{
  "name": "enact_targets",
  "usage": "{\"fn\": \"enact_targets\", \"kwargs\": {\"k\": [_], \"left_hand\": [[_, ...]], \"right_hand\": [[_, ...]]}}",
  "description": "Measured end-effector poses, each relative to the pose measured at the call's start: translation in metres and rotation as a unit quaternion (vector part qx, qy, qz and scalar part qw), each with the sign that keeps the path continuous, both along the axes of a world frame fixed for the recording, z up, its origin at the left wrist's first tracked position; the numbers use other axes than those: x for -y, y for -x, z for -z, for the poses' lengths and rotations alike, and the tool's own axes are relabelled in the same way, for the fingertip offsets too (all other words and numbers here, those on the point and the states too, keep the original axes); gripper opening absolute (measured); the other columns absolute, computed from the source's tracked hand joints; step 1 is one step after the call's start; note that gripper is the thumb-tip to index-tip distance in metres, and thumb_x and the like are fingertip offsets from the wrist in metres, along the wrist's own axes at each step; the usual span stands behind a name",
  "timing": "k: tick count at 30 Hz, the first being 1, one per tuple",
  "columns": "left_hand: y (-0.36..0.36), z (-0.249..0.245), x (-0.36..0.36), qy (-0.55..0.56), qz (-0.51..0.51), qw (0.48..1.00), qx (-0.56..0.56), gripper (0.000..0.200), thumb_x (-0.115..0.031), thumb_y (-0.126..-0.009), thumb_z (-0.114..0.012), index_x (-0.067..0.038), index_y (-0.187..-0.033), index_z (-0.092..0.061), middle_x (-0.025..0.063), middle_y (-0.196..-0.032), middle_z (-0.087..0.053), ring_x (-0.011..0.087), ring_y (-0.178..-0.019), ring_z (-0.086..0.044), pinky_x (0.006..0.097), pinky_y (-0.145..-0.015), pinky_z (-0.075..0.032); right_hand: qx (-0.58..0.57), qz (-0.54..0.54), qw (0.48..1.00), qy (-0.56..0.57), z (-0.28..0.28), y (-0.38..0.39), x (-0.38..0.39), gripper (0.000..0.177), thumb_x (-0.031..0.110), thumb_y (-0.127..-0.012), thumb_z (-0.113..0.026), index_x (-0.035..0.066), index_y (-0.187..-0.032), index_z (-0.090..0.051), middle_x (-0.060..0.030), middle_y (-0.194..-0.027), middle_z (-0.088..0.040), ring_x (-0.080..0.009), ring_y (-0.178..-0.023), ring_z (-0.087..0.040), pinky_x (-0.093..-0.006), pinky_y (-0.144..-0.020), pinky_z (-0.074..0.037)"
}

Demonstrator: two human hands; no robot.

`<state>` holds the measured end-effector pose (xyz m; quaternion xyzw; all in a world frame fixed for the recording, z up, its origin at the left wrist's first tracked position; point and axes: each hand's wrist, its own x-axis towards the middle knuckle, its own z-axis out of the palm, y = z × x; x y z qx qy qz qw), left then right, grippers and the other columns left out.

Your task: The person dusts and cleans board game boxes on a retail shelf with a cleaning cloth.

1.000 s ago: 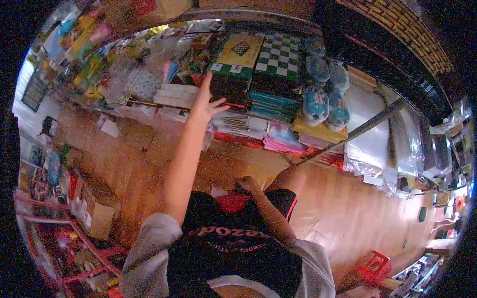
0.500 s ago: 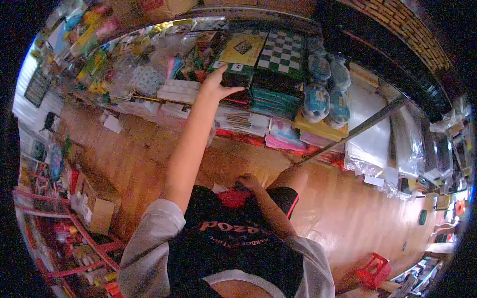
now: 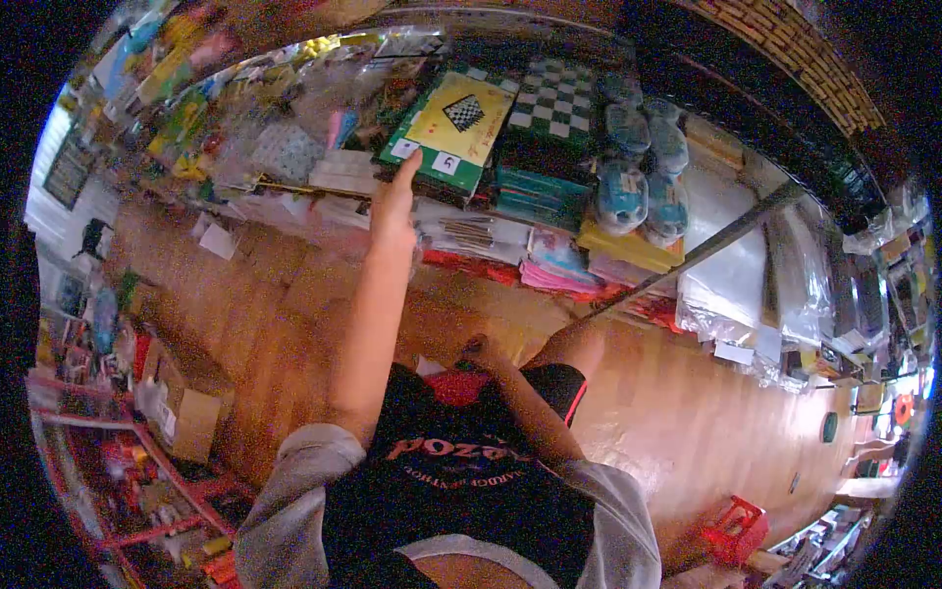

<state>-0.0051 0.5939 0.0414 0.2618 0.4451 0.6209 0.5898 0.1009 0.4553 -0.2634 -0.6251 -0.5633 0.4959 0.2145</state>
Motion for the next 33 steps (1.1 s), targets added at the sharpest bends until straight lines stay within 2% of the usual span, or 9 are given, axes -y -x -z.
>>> {"fn": "enact_targets", "kwargs": {"k": [2,8,10,14,21,23,25,28,33], "left_hand": [[0.004,0.013,0.004,-0.101,-0.006,0.995,-0.012,0.039,-0.017,-0.072,-0.062,-0.005,-0.106,-0.048,0.0041,-0.099,-0.053,0.0171,-0.094,-0.049,0.0310,-0.082,-0.035],[0.024,0.042,0.025,0.016,0.052,0.993,0.103,0.044,-0.028,-0.069,-0.065,-0.012,-0.104,-0.045,0.0054,-0.101,-0.049,0.0230,-0.092,-0.047,0.0449,-0.077,-0.038],[0.030,0.058,0.026,0.020,0.058,0.993,0.099,0.046,-0.029,-0.068,-0.065,-0.012,-0.105,-0.044,0.0059,-0.102,-0.048,0.0235,-0.092,-0.046,0.0448,-0.075,-0.039],[0.030,0.059,0.030,0.044,0.057,0.994,0.079,0.052,-0.035,-0.068,-0.064,-0.010,-0.108,-0.040,0.0070,-0.105,-0.045,0.0239,-0.090,-0.047,0.0442,-0.073,-0.040],[0.037,0.057,0.039,0.002,0.101,0.971,0.216,0.061,-0.046,-0.071,-0.058,-0.010,-0.115,-0.035,0.0090,-0.108,-0.045,0.0249,-0.096,-0.046,0.0441,-0.076,-0.040],[0.043,0.062,0.038,-0.028,0.160,0.957,0.242,0.062,-0.049,-0.073,-0.054,-0.011,-0.117,-0.033,0.0105,-0.110,-0.044,0.0262,-0.099,-0.047,0.0439,-0.078,-0.041],[0.042,0.071,0.035,-0.039,0.157,0.958,0.236,0.060,-0.049,-0.074,-0.052,-0.011,-0.117,-0.033,0.0107,-0.110,-0.044,0.0260,-0.098,-0.048,0.0431,-0.077,-0.043],[0.043,0.074,0.037,-0.044,0.167,0.965,0.197,0.060,-0.053,-0.076,-0.044,-0.010,-0.116,-0.032,0.0112,-0.111,-0.042,0.0250,-0.098,-0.048,0.0405,-0.078,-0.043],[0.042,0.089,0.036,-0.013,0.170,0.972,0.164,0.063,-0.053,-0.078,-0.040,-0.007,-0.119,-0.029,0.0133,-0.116,-0.039,0.0256,-0.103,-0.044,0.0404,-0.084,-0.040]], "right_hand": [[0.038,0.010,0.994,-0.101,0.006,0.002,0.001,0.036,0.027,-0.065,-0.066,0.002,-0.088,-0.056,-0.0112,-0.078,-0.060,-0.0192,-0.072,-0.058,-0.0298,-0.066,-0.046],[0.011,0.136,0.982,-0.134,0.042,-0.010,-0.011,0.023,0.014,-0.069,-0.063,-0.001,-0.085,-0.056,-0.0072,-0.075,-0.058,-0.0124,-0.072,-0.055,-0.0257,-0.065,-0.044],[-0.139,0.301,0.924,-0.191,-0.041,-0.006,-0.007,0.019,0.011,-0.071,-0.061,-0.001,-0.084,-0.056,-0.0057,-0.076,-0.058,-0.0113,-0.072,-0.053,-0.0243,-0.065,-0.042],[-0.071,0.422,0.837,-0.341,-0.108,-0.035,-0.031,0.018,0.010,-0.075,-0.058,-0.001,-0.090,-0.055,-0.0045,-0.081,-0.057,-0.0106,-0.078,-0.050,-0.0230,-0.071,-0.040],[-0.080,0.236,0.807,-0.535,-0.317,-0.015,-0.063,0.030,0.012,-0.073,-0.059,0.002,-0.100,-0.052,-0.0106,-0.098,-0.055,-0.0178,-0.090,-0.051,-0.0265,-0.081,-0.038],[-0.044,0.185,0.823,-0.534,-0.325,0.005,-0.078,0.032,0.013,-0.072,-0.060,0.002,-0.101,-0.052,-0.0125,-0.100,-0.055,-0.0199,-0.091,-0.052,-0.0273,-0.082,-0.038],[0.042,-0.065,0.842,-0.534,-0.316,0.021,-0.097,0.036,0.015,-0.073,-0.058,0.001,-0.105,-0.050,-0.0137,-0.103,-0.054,-0.0243,-0.094,-0.052,-0.0315,-0.082,-0.039],[0.122,-0.224,0.822,-0.508,-0.315,0.025,-0.114,0.037,0.017,-0.074,-0.057,0.002,-0.107,-0.049,-0.0163,-0.106,-0.052,-0.0307,-0.098,-0.049,-0.0349,-0.084,-0.038],[0.152,-0.239,0.822,-0.494,-0.314,0.026,-0.136,0.039,0.021,-0.075,-0.057,0.006,-0.110,-0.048,-0.0165,-0.108,-0.051,-0.0315,-0.100,-0.048,-0.0358,-0.086,-0.038]]}}
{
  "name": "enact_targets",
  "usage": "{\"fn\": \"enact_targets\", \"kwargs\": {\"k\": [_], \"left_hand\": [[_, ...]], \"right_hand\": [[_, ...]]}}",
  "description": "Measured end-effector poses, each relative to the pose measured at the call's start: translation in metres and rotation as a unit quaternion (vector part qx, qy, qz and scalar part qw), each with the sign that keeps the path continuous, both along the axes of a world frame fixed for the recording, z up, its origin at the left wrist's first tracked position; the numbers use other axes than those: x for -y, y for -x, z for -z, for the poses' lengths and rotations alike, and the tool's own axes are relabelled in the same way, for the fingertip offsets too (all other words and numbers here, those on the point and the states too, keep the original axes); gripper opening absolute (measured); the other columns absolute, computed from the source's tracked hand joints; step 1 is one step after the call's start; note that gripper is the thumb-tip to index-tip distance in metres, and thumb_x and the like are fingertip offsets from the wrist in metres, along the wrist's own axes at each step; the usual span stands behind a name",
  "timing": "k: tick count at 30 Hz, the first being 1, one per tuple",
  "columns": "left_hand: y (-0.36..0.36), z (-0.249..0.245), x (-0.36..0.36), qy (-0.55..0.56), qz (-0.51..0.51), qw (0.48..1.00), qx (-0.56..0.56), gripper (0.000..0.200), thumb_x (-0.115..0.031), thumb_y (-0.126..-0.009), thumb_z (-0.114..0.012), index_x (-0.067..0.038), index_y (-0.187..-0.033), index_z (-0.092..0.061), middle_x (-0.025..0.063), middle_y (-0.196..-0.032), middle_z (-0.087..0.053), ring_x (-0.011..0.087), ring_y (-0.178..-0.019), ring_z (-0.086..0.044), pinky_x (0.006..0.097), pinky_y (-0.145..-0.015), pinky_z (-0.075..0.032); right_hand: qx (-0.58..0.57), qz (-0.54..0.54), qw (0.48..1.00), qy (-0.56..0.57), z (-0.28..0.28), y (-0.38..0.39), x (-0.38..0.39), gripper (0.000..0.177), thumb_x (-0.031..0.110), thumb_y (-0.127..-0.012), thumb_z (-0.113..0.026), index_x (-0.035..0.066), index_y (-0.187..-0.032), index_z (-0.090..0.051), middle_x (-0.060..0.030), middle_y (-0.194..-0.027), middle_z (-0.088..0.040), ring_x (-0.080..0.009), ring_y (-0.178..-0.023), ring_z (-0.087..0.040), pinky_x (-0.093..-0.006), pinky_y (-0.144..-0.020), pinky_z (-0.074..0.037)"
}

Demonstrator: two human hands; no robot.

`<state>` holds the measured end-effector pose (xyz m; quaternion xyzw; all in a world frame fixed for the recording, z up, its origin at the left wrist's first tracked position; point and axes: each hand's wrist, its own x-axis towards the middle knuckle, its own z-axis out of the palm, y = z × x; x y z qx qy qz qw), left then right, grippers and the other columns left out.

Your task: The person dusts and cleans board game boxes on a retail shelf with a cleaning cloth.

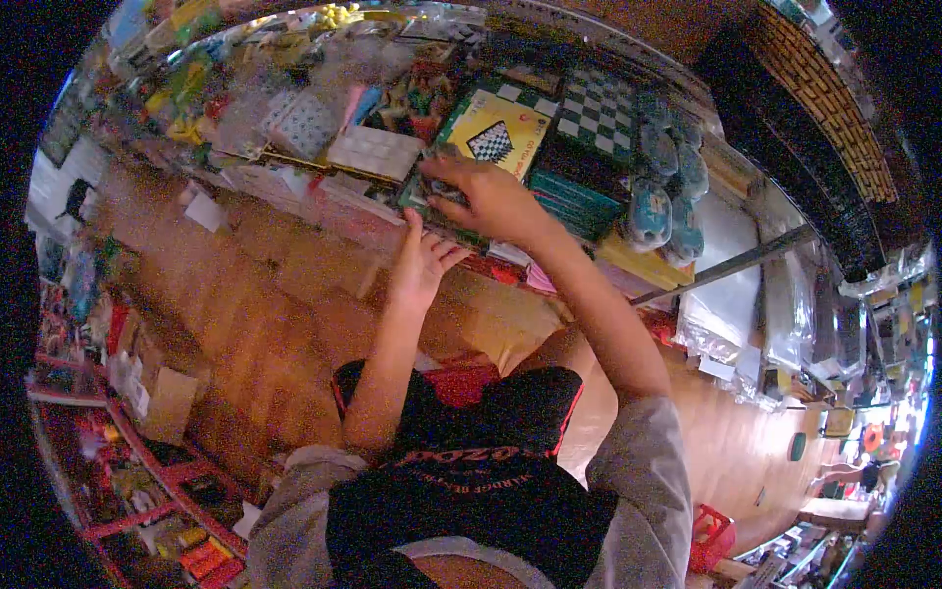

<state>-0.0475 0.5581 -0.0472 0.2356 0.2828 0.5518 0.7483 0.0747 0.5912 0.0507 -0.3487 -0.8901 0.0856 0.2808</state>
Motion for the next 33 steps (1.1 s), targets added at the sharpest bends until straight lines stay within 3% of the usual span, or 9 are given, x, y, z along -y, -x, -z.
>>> {"fn": "enact_targets", "kwargs": {"k": [3,8,12,16,22,24,25,27,33], "left_hand": [[0.000,0.010,-0.001,-0.011,0.002,0.997,0.082,0.059,-0.046,-0.076,-0.050,-0.010,-0.117,-0.029,0.0150,-0.114,-0.040,0.0316,-0.104,-0.044,0.0458,-0.081,-0.042],[0.000,0.014,0.000,0.000,0.000,0.994,0.108,0.059,-0.043,-0.077,-0.051,-0.008,-0.118,-0.028,0.0166,-0.116,-0.037,0.0323,-0.107,-0.040,0.0464,-0.082,-0.041],[0.000,0.005,0.003,-0.019,0.000,0.994,0.107,0.058,-0.043,-0.077,-0.050,-0.007,-0.118,-0.027,0.0153,-0.116,-0.038,0.0319,-0.106,-0.041,0.0459,-0.082,-0.041],[0.002,0.000,0.002,-0.027,0.005,0.996,0.081,0.058,-0.043,-0.077,-0.051,-0.007,-0.117,-0.029,0.0140,-0.115,-0.039,0.0310,-0.103,-0.044,0.0456,-0.081,-0.042],[-0.004,-0.004,0.006,-0.011,-0.021,0.998,0.065,0.057,-0.044,-0.076,-0.052,-0.006,-0.114,-0.032,0.0130,-0.112,-0.041,0.0297,-0.100,-0.046,0.0429,-0.078,-0.044],[-0.006,-0.006,0.005,0.004,-0.046,0.998,0.043,0.055,-0.044,-0.075,-0.053,-0.005,-0.111,-0.035,0.0126,-0.110,-0.042,0.0292,-0.098,-0.047,0.0412,-0.077,-0.045],[-0.007,-0.007,0.005,0.002,-0.045,0.998,0.044,0.055,-0.044,-0.075,-0.053,-0.005,-0.111,-0.035,0.0126,-0.110,-0.042,0.0292,-0.098,-0.047,0.0412,-0.077,-0.045],[-0.008,-0.008,0.006,0.024,-0.058,0.997,0.055,0.053,-0.044,-0.075,-0.053,-0.005,-0.109,-0.037,0.0128,-0.108,-0.043,0.0293,-0.097,-0.048,0.0406,-0.077,-0.046],[-0.008,0.005,0.006,0.019,-0.044,0.996,0.079,0.052,-0.042,-0.077,-0.053,-0.005,-0.110,-0.037,0.0141,-0.110,-0.042,0.0318,-0.101,-0.045,0.0430,-0.080,-0.044]], "right_hand": [[0.023,0.026,0.999,-0.022,-0.002,-0.003,-0.013,0.039,0.022,-0.075,-0.056,0.007,-0.110,-0.048,-0.0164,-0.109,-0.050,-0.0309,-0.102,-0.047,-0.0362,-0.087,-0.037],[0.056,0.057,0.989,-0.126,0.004,-0.017,-0.057,0.037,0.025,-0.077,-0.053,0.007,-0.109,-0.049,-0.0152,-0.108,-0.050,-0.0305,-0.102,-0.046,-0.0358,-0.086,-0.038],[0.035,0.211,0.974,-0.074,-0.008,-0.036,-0.086,0.036,0.030,-0.078,-0.050,0.006,-0.105,-0.050,-0.0170,-0.101,-0.053,-0.0330,-0.090,-0.052,-0.0375,-0.079,-0.041],[0.064,0.282,0.953,-0.086,-0.007,-0.048,-0.122,0.037,0.032,-0.077,-0.051,0.008,-0.105,-0.051,-0.0178,-0.096,-0.055,-0.0336,-0.088,-0.053,-0.0382,-0.077,-0.041],[0.047,0.269,0.960,-0.053,-0.013,-0.017,-0.084,0.035,0.030,-0.077,-0.050,0.009,-0.106,-0.051,-0.0187,-0.092,-0.056,-0.0330,-0.088,-0.053,-0.0380,-0.078,-0.041],[0.031,0.182,0.982,0.029,-0.017,-0.003,-0.047,0.035,0.026,-0.076,-0.051,0.007,-0.106,-0.051,-0.0179,-0.095,-0.055,-0.0326,-0.090,-0.052,-0.0376,-0.081,-0.040],[0.032,0.183,0.982,0.027,-0.013,-0.003,-0.035,0.035,0.026,-0.076,-0.051,0.007,-0.106,-0.051,-0.0179,-0.095,-0.055,-0.0326,-0.090,-0.052,-0.0376,-0.081,-0.040],[0.001,0.055,0.998,-0.021,0.000,-0.005,-0.016,0.036,0.020,-0.074,-0.054,0.006,-0.107,-0.050,-0.0161,-0.102,-0.053,-0.0318,-0.095,-0.051,-0.0368,-0.084,-0.039],[0.006,0.024,1.000,-0.004,0.003,-0.021,0.025,0.036,0.016,-0.072,-0.056,0.006,-0.107,-0.050,-0.0146,-0.108,-0.050,-0.0304,-0.101,-0.047,-0.0359,-0.087,-0.037]]}}
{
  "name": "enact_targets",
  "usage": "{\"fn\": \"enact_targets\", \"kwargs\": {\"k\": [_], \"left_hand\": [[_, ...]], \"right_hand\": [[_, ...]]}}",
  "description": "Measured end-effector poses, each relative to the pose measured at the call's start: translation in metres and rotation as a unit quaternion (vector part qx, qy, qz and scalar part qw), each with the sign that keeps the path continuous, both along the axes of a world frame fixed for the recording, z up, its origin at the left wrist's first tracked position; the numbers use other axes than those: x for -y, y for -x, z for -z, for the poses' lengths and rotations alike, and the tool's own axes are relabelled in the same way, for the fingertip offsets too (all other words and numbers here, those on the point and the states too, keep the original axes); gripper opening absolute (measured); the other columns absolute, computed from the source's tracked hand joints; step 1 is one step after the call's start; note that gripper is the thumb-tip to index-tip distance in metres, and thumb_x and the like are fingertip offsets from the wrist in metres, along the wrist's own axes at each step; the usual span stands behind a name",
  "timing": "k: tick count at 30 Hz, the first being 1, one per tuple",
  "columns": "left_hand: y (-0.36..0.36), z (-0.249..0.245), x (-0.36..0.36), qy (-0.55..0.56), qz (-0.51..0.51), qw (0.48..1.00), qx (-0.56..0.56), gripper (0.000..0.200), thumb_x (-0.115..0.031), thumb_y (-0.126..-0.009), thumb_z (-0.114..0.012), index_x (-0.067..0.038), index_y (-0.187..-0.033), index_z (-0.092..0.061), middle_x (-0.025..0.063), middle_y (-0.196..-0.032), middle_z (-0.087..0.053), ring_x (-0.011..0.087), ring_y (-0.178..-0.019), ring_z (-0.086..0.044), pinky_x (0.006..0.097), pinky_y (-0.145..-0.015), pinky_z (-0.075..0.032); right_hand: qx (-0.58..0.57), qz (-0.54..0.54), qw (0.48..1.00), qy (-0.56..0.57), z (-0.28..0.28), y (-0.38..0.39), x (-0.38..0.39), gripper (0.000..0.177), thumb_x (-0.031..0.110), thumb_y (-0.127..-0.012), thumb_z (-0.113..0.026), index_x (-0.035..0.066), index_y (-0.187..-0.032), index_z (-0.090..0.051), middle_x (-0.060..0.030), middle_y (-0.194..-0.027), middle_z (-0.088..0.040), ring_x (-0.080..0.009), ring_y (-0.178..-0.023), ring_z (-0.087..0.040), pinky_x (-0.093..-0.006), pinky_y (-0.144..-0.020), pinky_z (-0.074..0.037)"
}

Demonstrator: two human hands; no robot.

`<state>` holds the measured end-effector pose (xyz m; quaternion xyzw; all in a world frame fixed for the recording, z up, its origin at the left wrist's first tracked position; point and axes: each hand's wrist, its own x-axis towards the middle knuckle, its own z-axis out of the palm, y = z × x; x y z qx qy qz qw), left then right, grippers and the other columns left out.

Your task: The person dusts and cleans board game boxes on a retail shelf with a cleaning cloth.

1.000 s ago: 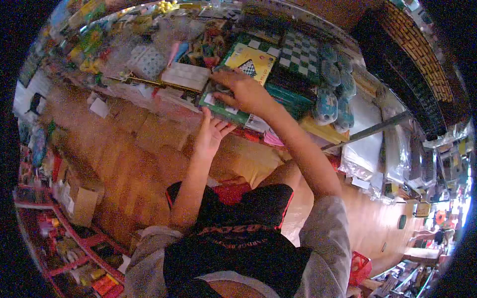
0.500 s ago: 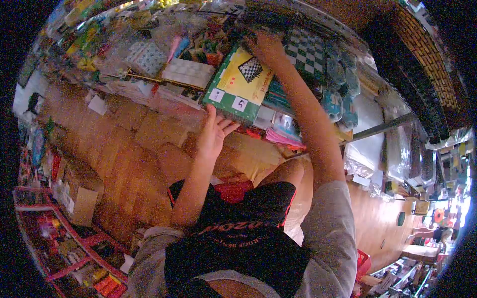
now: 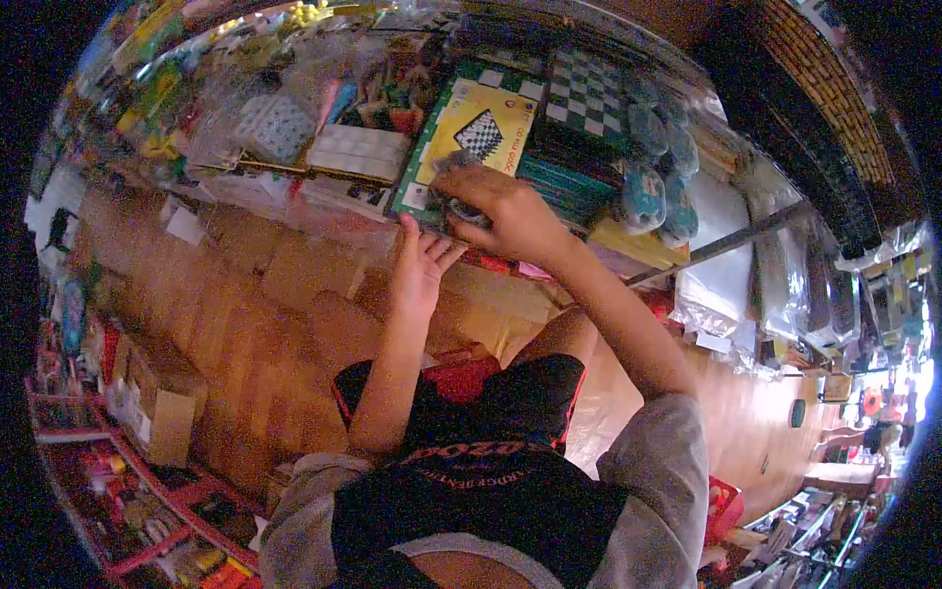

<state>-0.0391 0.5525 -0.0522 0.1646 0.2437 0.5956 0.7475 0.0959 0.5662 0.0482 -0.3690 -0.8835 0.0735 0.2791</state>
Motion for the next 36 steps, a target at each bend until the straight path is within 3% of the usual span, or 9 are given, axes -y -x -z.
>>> {"fn": "enact_targets", "kwargs": {"k": [13,16,19,22,26,28,30,33,36], "left_hand": [[0.007,-0.014,0.004,-0.025,0.016,0.998,-0.047,0.057,-0.047,-0.078,-0.048,-0.002,-0.111,-0.034,0.0144,-0.106,-0.044,0.0252,-0.097,-0.048,0.0387,-0.079,-0.044],[0.008,-0.039,0.019,-0.024,-0.018,0.980,-0.195,0.049,-0.040,-0.080,-0.048,0.000,-0.107,-0.039,0.0125,-0.081,-0.055,0.0231,-0.068,-0.057,0.0329,-0.067,-0.049],[0.013,-0.042,0.038,-0.071,-0.071,0.952,-0.290,0.027,-0.025,-0.083,-0.049,0.001,-0.089,-0.047,0.0093,-0.076,-0.055,0.0170,-0.071,-0.056,0.0252,-0.063,-0.046],[0.023,-0.058,0.055,-0.190,-0.140,0.907,-0.350,0.027,-0.022,-0.083,-0.047,0.002,-0.095,-0.050,0.0093,-0.070,-0.056,0.0189,-0.065,-0.057,0.0271,-0.059,-0.046],[0.041,-0.143,0.092,-0.337,-0.107,0.923,-0.151,0.021,-0.017,-0.081,-0.050,0.003,-0.088,-0.053,0.0111,-0.077,-0.057,0.0173,-0.070,-0.054,0.0298,-0.066,-0.042],[0.059,-0.161,0.074,-0.624,0.028,0.769,-0.134,0.026,-0.021,-0.080,-0.052,0.003,-0.089,-0.054,0.0123,-0.078,-0.057,0.0218,-0.071,-0.054,0.0331,-0.068,-0.041],[0.051,-0.187,0.067,-0.686,0.129,0.716,-0.013,0.027,-0.022,-0.081,-0.050,0.002,-0.091,-0.055,0.0122,-0.083,-0.057,0.0248,-0.075,-0.053,0.0350,-0.068,-0.040],[0.045,-0.202,0.086,-0.626,0.166,0.762,0.019,0.010,-0.021,-0.082,-0.049,-0.012,-0.080,-0.052,0.0045,-0.078,-0.058,0.0199,-0.066,-0.056,0.0296,-0.066,-0.038],[0.029,-0.197,0.111,-0.546,0.137,0.820,0.105,0.009,-0.017,-0.080,-0.051,-0.010,-0.078,-0.055,0.0044,-0.079,-0.058,0.0192,-0.069,-0.055,0.0292,-0.064,-0.038]], "right_hand": [[0.000,0.241,0.970,-0.018,-0.013,-0.018,-0.076,0.039,0.034,-0.073,-0.050,0.004,-0.098,-0.053,-0.0202,-0.094,-0.054,-0.0349,-0.087,-0.051,-0.0396,-0.078,-0.041],[0.000,0.275,0.961,0.013,-0.011,-0.029,-0.098,0.043,0.038,-0.073,-0.048,0.001,-0.095,-0.053,-0.0222,-0.086,-0.056,-0.0365,-0.082,-0.054,-0.0411,-0.075,-0.042],[-0.002,0.292,0.956,0.023,-0.013,-0.024,-0.096,0.045,0.040,-0.073,-0.047,0.001,-0.095,-0.053,-0.0226,-0.088,-0.056,-0.0363,-0.084,-0.053,-0.0411,-0.076,-0.042],[0.003,0.313,0.949,0.026,-0.013,-0.023,-0.094,0.046,0.041,-0.073,-0.047,0.002,-0.096,-0.053,-0.0223,-0.089,-0.056,-0.0364,-0.083,-0.054,-0.0413,-0.075,-0.043],[-0.006,0.310,0.951,0.001,-0.006,-0.024,-0.095,0.047,0.042,-0.073,-0.048,0.002,-0.097,-0.053,-0.0220,-0.089,-0.056,-0.0364,-0.083,-0.054,-0.0417,-0.075,-0.043],[0.013,0.352,0.936,0.014,-0.014,-0.018,-0.089,0.043,0.039,-0.073,-0.051,0.007,-0.102,-0.053,-0.0178,-0.094,-0.057,-0.0332,-0.087,-0.054,-0.0390,-0.077,-0.042],[0.009,0.336,0.942,0.022,-0.011,-0.020,-0.091,0.046,0.041,-0.073,-0.050,0.004,-0.102,-0.052,-0.0201,-0.093,-0.056,-0.0345,-0.087,-0.053,-0.0401,-0.077,-0.042],[0.003,0.327,0.945,0.010,-0.005,-0.024,-0.098,0.050,0.042,-0.073,-0.048,0.001,-0.101,-0.051,-0.0226,-0.093,-0.055,-0.0357,-0.089,-0.052,-0.0411,-0.078,-0.041],[0.003,0.336,0.942,0.000,-0.002,-0.026,-0.099,0.051,0.042,-0.073,-0.049,0.001,-0.102,-0.051,-0.0227,-0.092,-0.055,-0.0354,-0.090,-0.052,-0.0409,-0.078,-0.041]]}}
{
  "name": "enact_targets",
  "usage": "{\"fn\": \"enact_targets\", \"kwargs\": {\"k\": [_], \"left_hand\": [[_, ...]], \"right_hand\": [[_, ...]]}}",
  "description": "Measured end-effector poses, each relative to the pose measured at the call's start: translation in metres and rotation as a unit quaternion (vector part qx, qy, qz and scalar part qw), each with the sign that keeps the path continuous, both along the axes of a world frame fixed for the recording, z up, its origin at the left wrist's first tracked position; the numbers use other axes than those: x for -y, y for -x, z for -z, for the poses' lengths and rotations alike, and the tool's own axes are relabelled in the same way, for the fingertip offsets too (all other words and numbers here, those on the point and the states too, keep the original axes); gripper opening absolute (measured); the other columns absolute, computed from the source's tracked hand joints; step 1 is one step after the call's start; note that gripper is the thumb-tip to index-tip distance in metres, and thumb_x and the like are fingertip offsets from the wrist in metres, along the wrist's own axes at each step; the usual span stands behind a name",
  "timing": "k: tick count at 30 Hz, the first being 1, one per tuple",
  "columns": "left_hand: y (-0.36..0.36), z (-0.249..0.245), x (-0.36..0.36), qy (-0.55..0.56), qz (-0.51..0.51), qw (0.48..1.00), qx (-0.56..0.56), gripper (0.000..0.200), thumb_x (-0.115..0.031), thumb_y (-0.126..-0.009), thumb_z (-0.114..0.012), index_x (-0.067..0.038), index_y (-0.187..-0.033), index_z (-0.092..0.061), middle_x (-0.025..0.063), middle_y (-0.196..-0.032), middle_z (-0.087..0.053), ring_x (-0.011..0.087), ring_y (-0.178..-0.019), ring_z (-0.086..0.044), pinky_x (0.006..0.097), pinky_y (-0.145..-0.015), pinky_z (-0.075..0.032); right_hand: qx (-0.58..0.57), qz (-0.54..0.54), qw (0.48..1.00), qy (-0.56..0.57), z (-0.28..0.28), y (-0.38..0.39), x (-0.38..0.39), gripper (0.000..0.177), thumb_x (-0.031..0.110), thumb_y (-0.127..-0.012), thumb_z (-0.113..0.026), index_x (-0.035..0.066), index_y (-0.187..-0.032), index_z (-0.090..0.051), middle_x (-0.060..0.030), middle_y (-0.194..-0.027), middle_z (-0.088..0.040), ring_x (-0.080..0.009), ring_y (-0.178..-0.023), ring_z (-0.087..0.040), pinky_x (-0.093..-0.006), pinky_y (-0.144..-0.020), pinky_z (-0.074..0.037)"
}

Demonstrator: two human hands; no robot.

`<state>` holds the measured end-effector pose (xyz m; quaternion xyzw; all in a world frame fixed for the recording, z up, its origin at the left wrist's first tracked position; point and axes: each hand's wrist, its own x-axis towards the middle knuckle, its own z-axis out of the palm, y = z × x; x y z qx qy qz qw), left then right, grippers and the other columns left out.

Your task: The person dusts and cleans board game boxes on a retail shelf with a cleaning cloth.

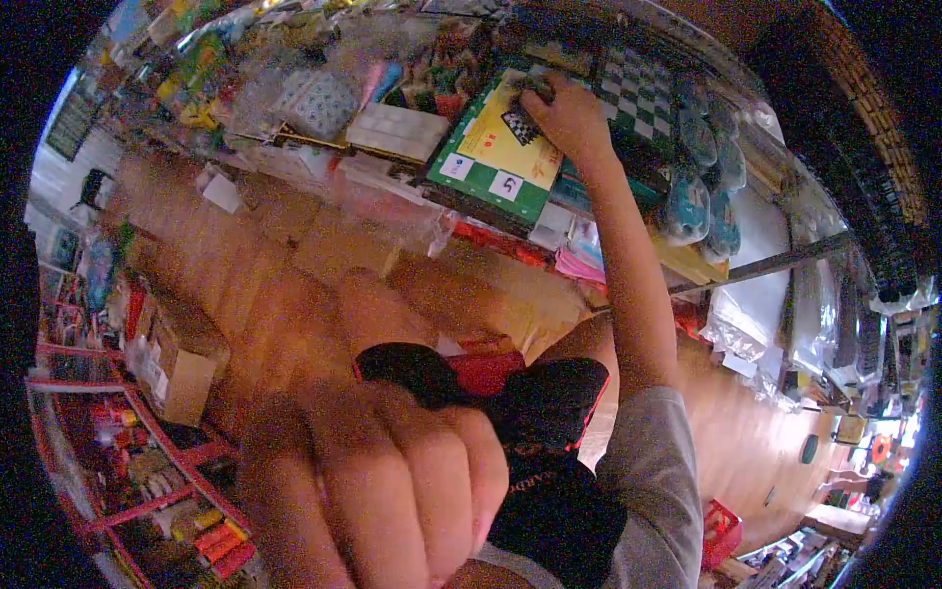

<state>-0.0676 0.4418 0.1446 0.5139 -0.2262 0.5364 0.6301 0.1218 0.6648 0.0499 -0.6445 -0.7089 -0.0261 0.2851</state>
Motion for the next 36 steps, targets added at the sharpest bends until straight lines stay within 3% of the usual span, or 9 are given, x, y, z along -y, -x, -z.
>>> {"fn": "enact_targets", "kwargs": {"k": [8,13,19,20,22,25,29,31,36], "left_hand": [[-0.023,0.016,0.022,0.099,0.045,0.980,0.165,0.011,-0.010,-0.073,-0.060,-0.002,-0.081,-0.059,0.0083,-0.081,-0.057,0.0206,-0.063,-0.051,0.0284,-0.051,-0.044],[-0.020,0.009,0.006,-0.083,-0.176,0.965,0.176,0.004,-0.007,-0.068,-0.062,-0.004,-0.066,-0.060,0.0061,-0.073,-0.057,0.0179,-0.062,-0.050,0.0255,-0.046,-0.042],[-0.013,-0.014,0.033,-0.046,-0.435,0.899,-0.002,0.007,-0.006,-0.056,-0.064,-0.006,-0.057,-0.058,0.0052,-0.059,-0.054,0.0162,-0.057,-0.050,0.0262,-0.047,-0.045],[-0.007,-0.008,0.024,-0.043,-0.437,0.898,-0.006,0.007,-0.006,-0.056,-0.064,-0.006,-0.057,-0.058,0.0052,-0.059,-0.054,0.0162,-0.057,-0.050,0.0262,-0.047,-0.045],[0.011,0.009,-0.002,-0.338,-0.148,0.930,-0.006,0.037,-0.024,-0.083,-0.035,0.010,-0.084,-0.051,0.0190,-0.085,-0.052,0.0302,-0.077,-0.050,0.0390,-0.073,-0.040],[0.009,0.009,-0.002,-0.295,-0.119,0.948,-0.001,0.039,-0.021,-0.081,-0.031,0.013,-0.081,-0.048,0.0211,-0.085,-0.050,0.0317,-0.077,-0.050,0.0408,-0.074,-0.040],[0.005,0.006,0.009,-0.298,-0.124,0.946,-0.010,0.028,-0.012,-0.076,-0.036,0.011,-0.082,-0.051,0.0206,-0.087,-0.049,0.0305,-0.077,-0.050,0.0410,-0.073,-0.041],[-0.014,-0.004,0.031,-0.086,-0.428,0.900,-0.004,0.006,-0.007,-0.056,-0.064,-0.007,-0.058,-0.058,0.0047,-0.059,-0.055,0.0168,-0.056,-0.050,0.0282,-0.049,-0.047],[0.005,0.031,0.012,-0.257,-0.368,0.893,0.022,0.011,-0.011,-0.065,-0.055,-0.001,-0.070,-0.057,0.0113,-0.073,-0.054,0.0224,-0.066,-0.051,0.0336,-0.059,-0.045]], "right_hand": [[0.001,-0.002,0.999,-0.032,0.008,-0.003,-0.005,0.047,0.040,-0.072,-0.052,0.004,-0.102,-0.052,-0.0206,-0.095,-0.055,-0.0349,-0.088,-0.053,-0.0390,-0.076,-0.042],[0.007,-0.001,1.000,-0.030,0.008,-0.002,-0.004,0.048,0.040,-0.073,-0.052,0.001,-0.101,-0.052,-0.0213,-0.093,-0.056,-0.0353,-0.087,-0.053,-0.0395,-0.076,-0.042],[-0.006,0.018,1.000,-0.019,0.005,0.001,0.004,0.051,0.043,-0.071,-0.052,0.002,-0.103,-0.052,-0.0201,-0.093,-0.056,-0.0350,-0.087,-0.053,-0.0390,-0.076,-0.042],[-0.010,0.010,1.000,-0.025,0.005,0.000,0.004,0.054,0.045,-0.072,-0.050,0.003,-0.105,-0.050,-0.0209,-0.094,-0.055,-0.0356,-0.087,-0.053,-0.0403,-0.077,-0.042],[-0.002,-0.017,1.000,-0.022,0.011,-0.004,-0.008,0.057,0.048,-0.072,-0.048,0.004,-0.109,-0.047,-0.0226,-0.095,-0.054,-0.0365,-0.088,-0.052,-0.0421,-0.078,-0.042],[-0.006,-0.010,1.000,-0.013,0.011,-0.004,-0.006,0.057,0.048,-0.072,-0.048,0.004,-0.109,-0.046,-0.0225,-0.096,-0.054,-0.0367,-0.089,-0.052,-0.0421,-0.078,-0.042],[0.003,-0.003,0.999,-0.039,0.013,-0.002,-0.003,0.057,0.048,-0.072,-0.048,0.004,-0.109,-0.047,-0.0220,-0.097,-0.054,-0.0368,-0.090,-0.052,-0.0422,-0.079,-0.041],[0.006,0.011,0.999,-0.049,0.004,0.003,0.004,0.049,0.042,-0.071,-0.052,0.006,-0.105,-0.052,-0.0204,-0.095,-0.055,-0.0352,-0.087,-0.053,-0.0390,-0.077,-0.042],[-0.051,0.013,0.998,0.024,-0.004,0.006,0.006,0.048,0.041,-0.071,-0.052,0.006,-0.104,-0.052,-0.0208,-0.094,-0.055,-0.0351,-0.088,-0.053,-0.0397,-0.078,-0.041]]}}
